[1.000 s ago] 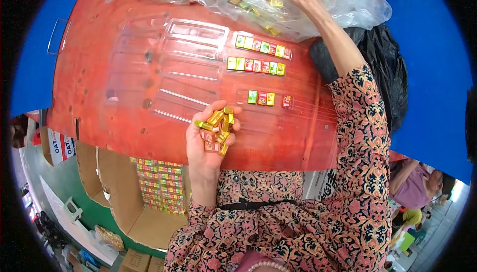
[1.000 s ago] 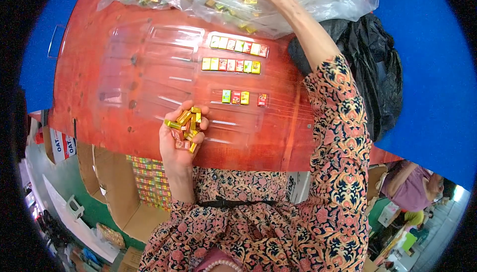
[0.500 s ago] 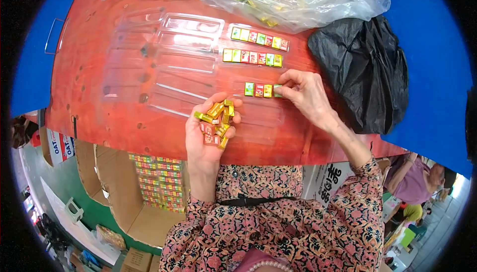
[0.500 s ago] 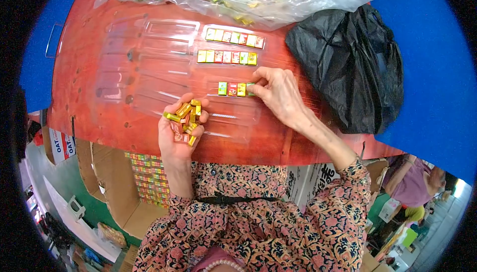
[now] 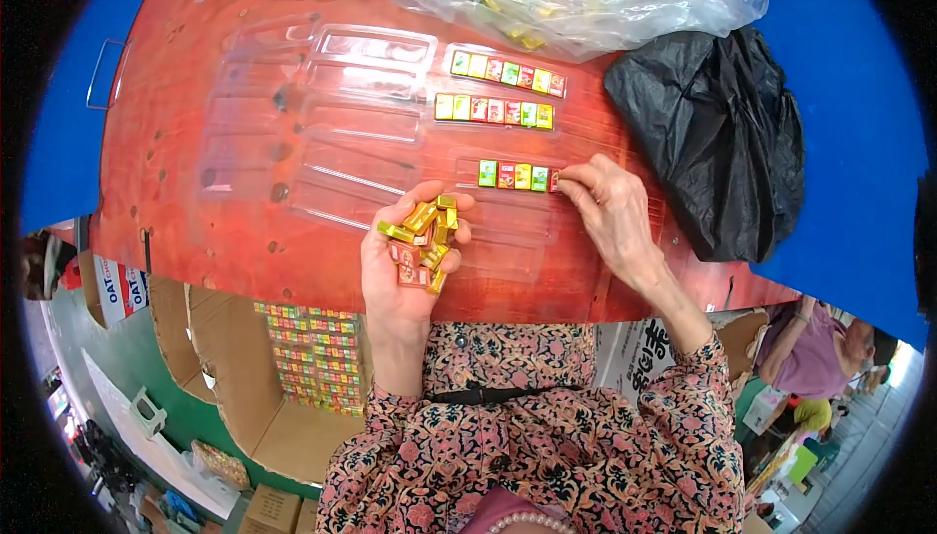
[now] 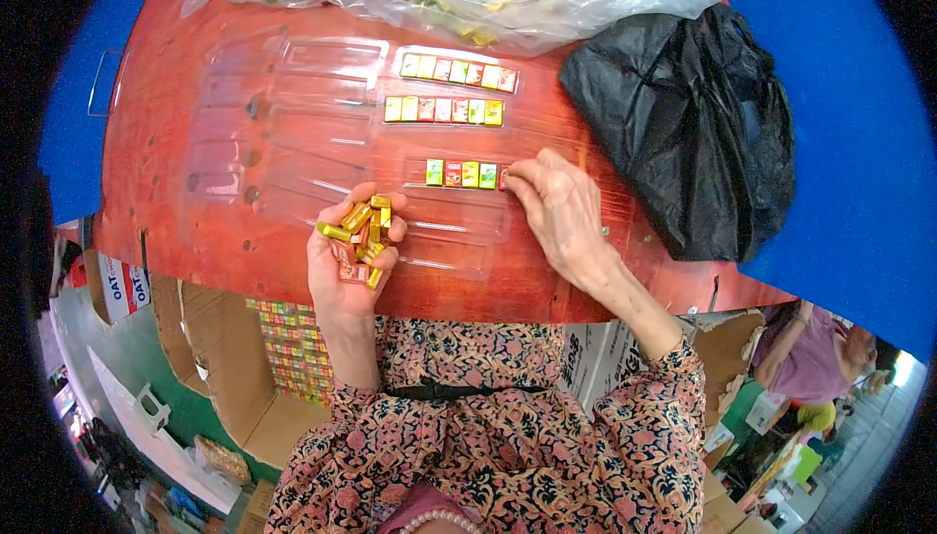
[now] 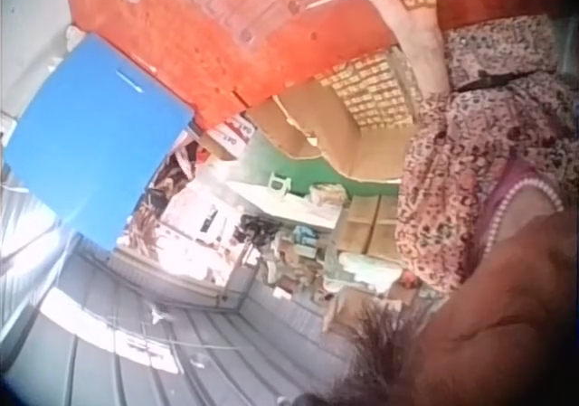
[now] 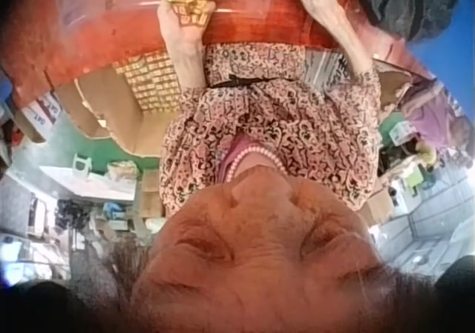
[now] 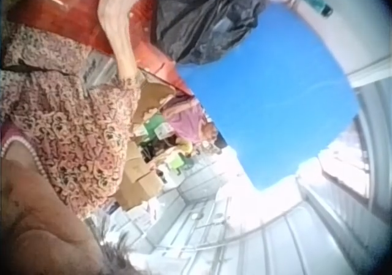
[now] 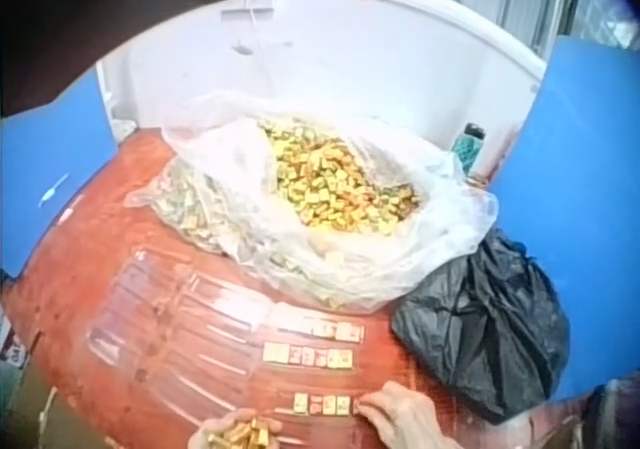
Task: Organizing and sorting individually wrapped candies into plastic trays on a workbench.
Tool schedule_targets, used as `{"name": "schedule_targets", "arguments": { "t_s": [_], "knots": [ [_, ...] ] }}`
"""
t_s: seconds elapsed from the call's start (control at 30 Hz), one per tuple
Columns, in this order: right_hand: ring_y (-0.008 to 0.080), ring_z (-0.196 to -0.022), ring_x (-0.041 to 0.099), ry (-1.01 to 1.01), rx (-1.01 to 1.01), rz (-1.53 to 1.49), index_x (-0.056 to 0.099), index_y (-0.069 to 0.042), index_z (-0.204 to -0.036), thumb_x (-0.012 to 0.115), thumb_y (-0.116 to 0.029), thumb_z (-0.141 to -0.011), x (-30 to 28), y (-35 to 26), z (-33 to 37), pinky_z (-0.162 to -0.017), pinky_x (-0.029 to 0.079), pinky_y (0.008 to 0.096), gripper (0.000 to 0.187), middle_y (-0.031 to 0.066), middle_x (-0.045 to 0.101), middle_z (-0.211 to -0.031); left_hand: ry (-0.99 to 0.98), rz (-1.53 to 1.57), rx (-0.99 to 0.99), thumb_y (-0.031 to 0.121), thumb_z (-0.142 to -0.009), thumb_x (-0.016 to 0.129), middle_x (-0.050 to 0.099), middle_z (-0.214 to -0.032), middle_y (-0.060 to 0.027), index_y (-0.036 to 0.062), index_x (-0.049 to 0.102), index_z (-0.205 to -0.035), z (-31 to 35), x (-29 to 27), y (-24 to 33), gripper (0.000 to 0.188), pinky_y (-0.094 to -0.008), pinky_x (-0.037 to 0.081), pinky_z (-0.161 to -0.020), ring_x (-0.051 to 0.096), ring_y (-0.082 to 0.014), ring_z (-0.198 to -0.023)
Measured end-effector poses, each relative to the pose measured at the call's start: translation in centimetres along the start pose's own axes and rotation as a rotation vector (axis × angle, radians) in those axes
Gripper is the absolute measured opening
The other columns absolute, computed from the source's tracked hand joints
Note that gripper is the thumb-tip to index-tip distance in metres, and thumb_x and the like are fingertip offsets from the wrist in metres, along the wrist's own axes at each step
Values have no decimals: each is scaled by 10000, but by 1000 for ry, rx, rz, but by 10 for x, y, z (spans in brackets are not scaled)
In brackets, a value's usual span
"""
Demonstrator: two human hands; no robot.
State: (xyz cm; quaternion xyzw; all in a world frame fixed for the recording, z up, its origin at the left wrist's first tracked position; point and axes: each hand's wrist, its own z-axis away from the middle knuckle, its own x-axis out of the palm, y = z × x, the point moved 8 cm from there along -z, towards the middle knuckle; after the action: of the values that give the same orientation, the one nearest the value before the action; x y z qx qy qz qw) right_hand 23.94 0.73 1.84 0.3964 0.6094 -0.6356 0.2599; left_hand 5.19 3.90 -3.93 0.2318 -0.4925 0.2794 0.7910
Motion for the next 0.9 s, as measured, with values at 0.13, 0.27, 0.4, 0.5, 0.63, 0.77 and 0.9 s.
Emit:
{"name": "schedule_targets", "arguments": {
  "t_s": [0.13,0.27,0.4,0.5,0.63,0.77,0.9],
  "knots": [
    [270,-608,513,-33,12,5,602,25,-849,577,-60,-771,3,-12,7,-542,389,337,118,133,483,-657,-17,3,-1,263,-855,385,547,-1025,-245,-7,514,-1090,-2,1,-2,380,-280,475,-468,575,-283,-769],
    [273,-603,505,-50,69,29,585,39,-901,553,-47,-786,0,-9,15,-539,377,349,147,137,463,-656,-7,-4,-3,258,-858,381,546,-1025,-246,-10,515,-1088,-2,1,-3,378,-284,480,-469,577,-284,-773],
    [275,-591,506,-36,59,39,567,53,-941,533,-19,-788,2,-11,24,-534,379,348,172,144,450,-661,5,4,-6,246,-864,380,550,-1012,-250,-13,515,-1085,-2,3,-3,367,-285,485,-460,585,-285,-763],
    [281,-589,507,-29,80,7,560,58,-972,532,-8,-785,5,-14,28,-537,387,343,200,156,459,-668,24,-2,-14,233,-866,390,555,-999,-250,-14,518,-1078,-4,2,-6,350,-282,485,-451,591,-284,-747],
    [262,-591,512,-32,103,-90,556,58,-997,529,-14,-789,9,-6,25,-542,388,325,222,161,472,-669,53,-30,1,219,-866,406,562,-985,-245,-9,524,-1067,-3,2,-4,327,-277,481,-443,596,-278,-729],
    [169,-580,483,-57,122,-293,554,60,-1004,517,-67,-832,14,7,23,-546,382,293,217,103,499,-650,46,-22,-12,221,-866,404,561,-988,-242,-4,526,-1065,-5,2,-6,325,-275,479,-442,595,-276,-733],
    [85,-609,452,-111,392,-634,582,38,-970,509,-129,-864,19,29,23,-562,380,241,211,18,531,-673,65,-28,-3,219,-858,403,547,-992,-250,-4,530,-1062,-5,-1,-5,328,-269,465,-430,569,-285,-738]
  ]
}}
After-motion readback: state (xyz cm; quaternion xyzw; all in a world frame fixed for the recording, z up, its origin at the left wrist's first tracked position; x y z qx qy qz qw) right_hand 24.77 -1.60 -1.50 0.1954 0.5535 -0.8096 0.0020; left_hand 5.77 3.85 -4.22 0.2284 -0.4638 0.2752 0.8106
